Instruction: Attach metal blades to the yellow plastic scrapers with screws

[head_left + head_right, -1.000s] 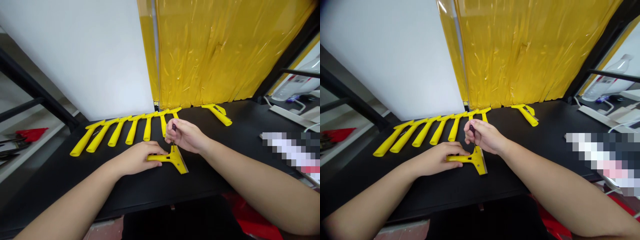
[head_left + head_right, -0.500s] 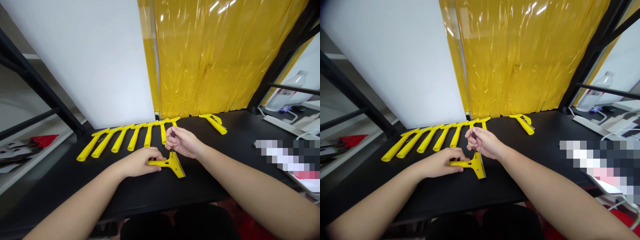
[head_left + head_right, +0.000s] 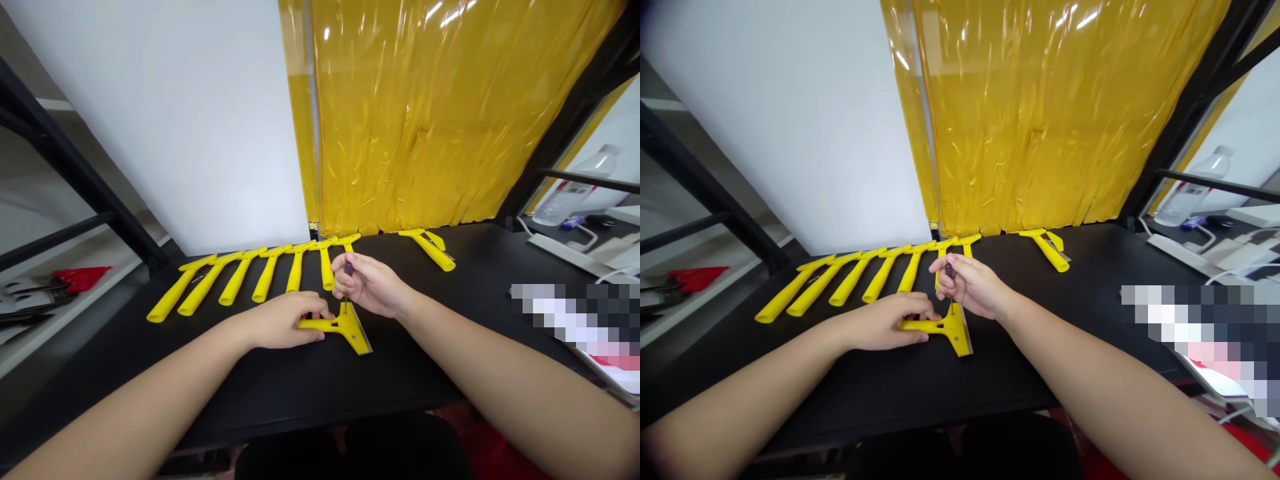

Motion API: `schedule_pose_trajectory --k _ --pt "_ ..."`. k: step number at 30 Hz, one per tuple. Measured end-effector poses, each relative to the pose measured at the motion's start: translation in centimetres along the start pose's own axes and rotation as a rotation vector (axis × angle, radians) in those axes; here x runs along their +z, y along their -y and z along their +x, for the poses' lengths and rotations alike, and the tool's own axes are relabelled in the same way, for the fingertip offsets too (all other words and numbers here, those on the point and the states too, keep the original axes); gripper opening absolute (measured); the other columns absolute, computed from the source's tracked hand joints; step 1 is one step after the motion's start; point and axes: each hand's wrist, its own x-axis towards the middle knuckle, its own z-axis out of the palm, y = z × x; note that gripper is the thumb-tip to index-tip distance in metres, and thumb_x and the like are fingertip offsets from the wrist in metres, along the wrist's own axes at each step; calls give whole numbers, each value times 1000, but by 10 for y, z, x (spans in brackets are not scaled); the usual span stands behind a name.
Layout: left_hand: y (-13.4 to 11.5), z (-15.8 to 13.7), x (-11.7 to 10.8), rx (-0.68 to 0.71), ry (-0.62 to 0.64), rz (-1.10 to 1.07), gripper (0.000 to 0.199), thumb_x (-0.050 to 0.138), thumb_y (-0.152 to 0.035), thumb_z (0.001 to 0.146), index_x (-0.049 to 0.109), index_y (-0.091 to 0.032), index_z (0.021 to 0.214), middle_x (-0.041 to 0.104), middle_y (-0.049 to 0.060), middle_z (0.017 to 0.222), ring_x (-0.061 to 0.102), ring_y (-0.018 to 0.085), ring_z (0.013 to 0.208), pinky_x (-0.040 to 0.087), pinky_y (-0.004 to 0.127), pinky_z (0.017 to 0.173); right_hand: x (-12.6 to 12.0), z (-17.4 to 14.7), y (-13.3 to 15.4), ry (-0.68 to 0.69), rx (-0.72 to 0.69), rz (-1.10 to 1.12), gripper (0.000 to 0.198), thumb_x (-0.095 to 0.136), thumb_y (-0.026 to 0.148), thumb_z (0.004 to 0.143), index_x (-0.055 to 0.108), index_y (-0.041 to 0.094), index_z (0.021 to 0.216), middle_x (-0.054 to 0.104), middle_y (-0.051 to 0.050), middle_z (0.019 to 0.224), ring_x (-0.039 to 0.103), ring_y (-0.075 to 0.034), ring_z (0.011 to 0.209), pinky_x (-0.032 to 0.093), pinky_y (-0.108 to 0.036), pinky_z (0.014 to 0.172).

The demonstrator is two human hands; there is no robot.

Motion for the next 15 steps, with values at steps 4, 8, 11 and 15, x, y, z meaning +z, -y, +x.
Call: schedule_pose_trajectory --k 4,8,11,15 --pt "4 -5 6 29 -37 17 29 74 -31 95 72 -25 124 70 6 115 69 23 103 53 35 94 6 -3 -1 -34 -37 20 30 77 45 96 55 25 99 49 9 65 40 -10 58 45 -26 69" --pt "1 -7 5 61 -49 45 31 72 -30 98 72 -25 128 70 7 118 69 23 108 53 35 98 4 -1 -2 -86 -63 -1 32 82 41 92 57 21 89 62 2 80 53 -12 71 50 -29 73" --pt "-2 -7 4 58 -50 77 32 71 -29 99 72 -26 130 71 7 118 69 23 110 54 34 97 1 1 -2 -92 -7 -11 32 77 47 96 67 16 91 59 1 74 55 -13 71 52 -30 73" --pt "-5 -8 5 61 -54 115 32 68 -32 101 71 -27 133 71 7 120 70 24 111 55 35 96 1 1 1 -96 29 60 30 61 44 106 67 18 93 41 8 57 36 -10 53 45 -27 65"
